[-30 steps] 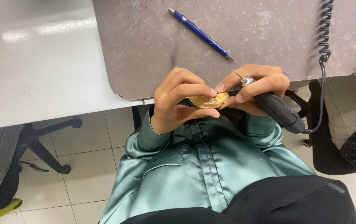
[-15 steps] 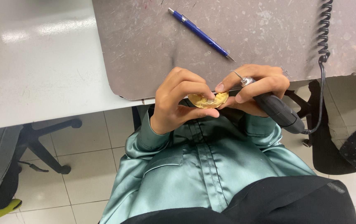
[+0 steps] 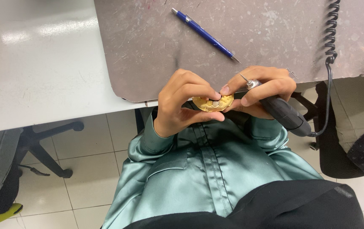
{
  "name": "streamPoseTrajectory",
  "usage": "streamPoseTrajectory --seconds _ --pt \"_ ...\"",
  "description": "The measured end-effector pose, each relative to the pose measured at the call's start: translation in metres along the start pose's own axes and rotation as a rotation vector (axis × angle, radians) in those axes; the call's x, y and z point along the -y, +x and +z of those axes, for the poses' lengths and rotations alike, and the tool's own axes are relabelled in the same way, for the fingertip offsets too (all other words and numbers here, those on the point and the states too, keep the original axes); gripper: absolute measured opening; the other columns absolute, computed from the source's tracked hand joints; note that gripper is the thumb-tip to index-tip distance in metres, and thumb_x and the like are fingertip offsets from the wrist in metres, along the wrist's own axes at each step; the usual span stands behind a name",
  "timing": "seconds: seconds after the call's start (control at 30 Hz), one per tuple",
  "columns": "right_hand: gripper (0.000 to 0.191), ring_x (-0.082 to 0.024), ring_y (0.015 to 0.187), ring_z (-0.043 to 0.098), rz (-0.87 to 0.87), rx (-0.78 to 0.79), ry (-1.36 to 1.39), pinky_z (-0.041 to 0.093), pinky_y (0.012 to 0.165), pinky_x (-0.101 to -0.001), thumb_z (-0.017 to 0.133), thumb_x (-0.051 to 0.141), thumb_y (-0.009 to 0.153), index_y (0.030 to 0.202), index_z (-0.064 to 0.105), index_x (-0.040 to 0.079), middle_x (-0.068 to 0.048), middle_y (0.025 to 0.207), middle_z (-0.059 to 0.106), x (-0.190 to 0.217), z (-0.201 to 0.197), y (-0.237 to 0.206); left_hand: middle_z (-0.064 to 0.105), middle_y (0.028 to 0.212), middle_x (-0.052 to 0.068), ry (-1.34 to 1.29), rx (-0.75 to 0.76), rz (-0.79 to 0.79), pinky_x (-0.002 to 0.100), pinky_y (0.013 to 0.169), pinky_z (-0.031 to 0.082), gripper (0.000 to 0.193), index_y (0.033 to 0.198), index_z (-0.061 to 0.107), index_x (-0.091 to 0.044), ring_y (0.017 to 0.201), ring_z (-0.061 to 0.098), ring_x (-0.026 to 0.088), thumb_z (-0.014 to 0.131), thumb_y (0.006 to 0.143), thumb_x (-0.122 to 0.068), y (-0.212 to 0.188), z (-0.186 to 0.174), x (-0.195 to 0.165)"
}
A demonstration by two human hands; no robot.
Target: The person holds a yellow dental arch model in one hand and uses a handheld rotary grinding tool with the other to grind and shape the model's surface, rotating the model to reach different areas. They briefly brush the model with a toothbrush and resume grinding, continuing to work over the teeth and base.
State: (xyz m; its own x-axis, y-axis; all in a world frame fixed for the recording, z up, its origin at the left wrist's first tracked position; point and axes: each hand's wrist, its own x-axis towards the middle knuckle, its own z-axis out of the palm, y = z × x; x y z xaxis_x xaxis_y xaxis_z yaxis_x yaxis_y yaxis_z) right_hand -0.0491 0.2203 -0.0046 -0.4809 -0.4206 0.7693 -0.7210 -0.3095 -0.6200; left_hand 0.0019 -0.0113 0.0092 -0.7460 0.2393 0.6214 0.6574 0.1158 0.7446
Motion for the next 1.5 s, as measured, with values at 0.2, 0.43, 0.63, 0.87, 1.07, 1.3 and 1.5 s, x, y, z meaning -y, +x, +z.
streamPoseTrajectory --seconds 0.2,0.43,0.63,0.87,1.07,1.3,1.5 --pt "0.032 -0.028 0.085 0.077 -0.005 -0.002 -0.006 0.067 0.071 -0.0352 0.087 0.009 0.081 0.096 0.058 0.007 -0.024 0.098 0.072 -0.0003 0.0008 0.0009 0.065 0.102 -0.001 0.022 0.001 0.001 0.031 0.077 0.051 0.045 0.112 0.072 -0.013 0.096 0.063 0.018 0.096 0.077 -0.031 0.0015 -0.0003 -0.0010" --pt "0.032 -0.029 0.085 0.077 -0.023 0.016 0.005 0.067 0.072 -0.0362 0.086 0.009 0.081 0.096 0.058 0.007 -0.024 0.098 0.071 -0.0031 -0.0008 0.0018 0.062 0.099 -0.001 0.010 -0.012 -0.018 0.031 0.077 0.051 0.043 0.109 0.076 -0.015 0.095 0.061 0.017 0.096 0.075 -0.031 0.0005 0.0006 -0.0001" --pt "0.032 -0.030 0.087 0.077 -0.001 -0.010 -0.005 0.068 0.074 -0.0365 0.087 0.008 0.081 0.096 0.058 0.006 -0.024 0.098 0.071 -0.0019 0.0017 0.0012 0.062 0.101 0.000 -0.015 0.004 -0.049 0.030 0.078 0.051 0.042 0.111 0.076 -0.015 0.095 0.060 0.016 0.096 0.076 -0.028 0.0009 -0.0019 -0.0011" --pt "0.032 -0.031 0.088 0.077 0.028 0.002 -0.002 0.068 0.076 -0.0389 0.087 0.006 0.081 0.096 0.059 0.006 -0.024 0.099 0.071 -0.0005 0.0003 0.0013 0.063 0.101 0.000 -0.050 0.008 -0.096 0.028 0.076 0.051 0.041 0.110 0.077 -0.014 0.091 0.060 0.015 0.098 0.076 -0.024 0.0019 -0.0040 -0.0038" --pt "0.032 -0.030 0.086 0.077 0.035 -0.013 0.010 0.068 0.072 -0.0365 0.087 0.006 0.081 0.097 0.059 0.006 -0.025 0.099 0.071 0.0005 0.0008 -0.0006 0.063 0.100 0.001 -0.056 0.007 -0.095 0.028 0.076 0.051 0.043 0.110 0.078 -0.014 0.091 0.060 0.015 0.099 0.074 -0.026 0.0017 -0.0044 -0.0040" --pt "0.034 -0.029 0.085 0.078 0.031 0.005 -0.007 0.067 0.070 -0.0338 0.086 0.007 0.083 0.099 0.057 0.006 -0.027 0.103 0.071 -0.0006 -0.0008 -0.0020 0.063 0.097 0.000 -0.039 -0.008 -0.078 0.029 0.075 0.050 0.043 0.109 0.077 -0.014 0.091 0.060 0.015 0.099 0.073 -0.026 0.0008 -0.0044 -0.0044" --pt "0.036 -0.028 0.085 0.078 0.055 -0.032 -0.049 0.067 0.069 -0.0325 0.087 0.006 0.083 0.100 0.056 0.005 -0.029 0.107 0.071 0.0000 0.0031 -0.0034 0.062 0.094 0.000 0.019 -0.066 -0.021 0.030 0.071 0.049 0.046 0.109 0.076 -0.014 0.090 0.059 0.017 0.100 0.071 -0.027 0.0001 0.0002 -0.0019"
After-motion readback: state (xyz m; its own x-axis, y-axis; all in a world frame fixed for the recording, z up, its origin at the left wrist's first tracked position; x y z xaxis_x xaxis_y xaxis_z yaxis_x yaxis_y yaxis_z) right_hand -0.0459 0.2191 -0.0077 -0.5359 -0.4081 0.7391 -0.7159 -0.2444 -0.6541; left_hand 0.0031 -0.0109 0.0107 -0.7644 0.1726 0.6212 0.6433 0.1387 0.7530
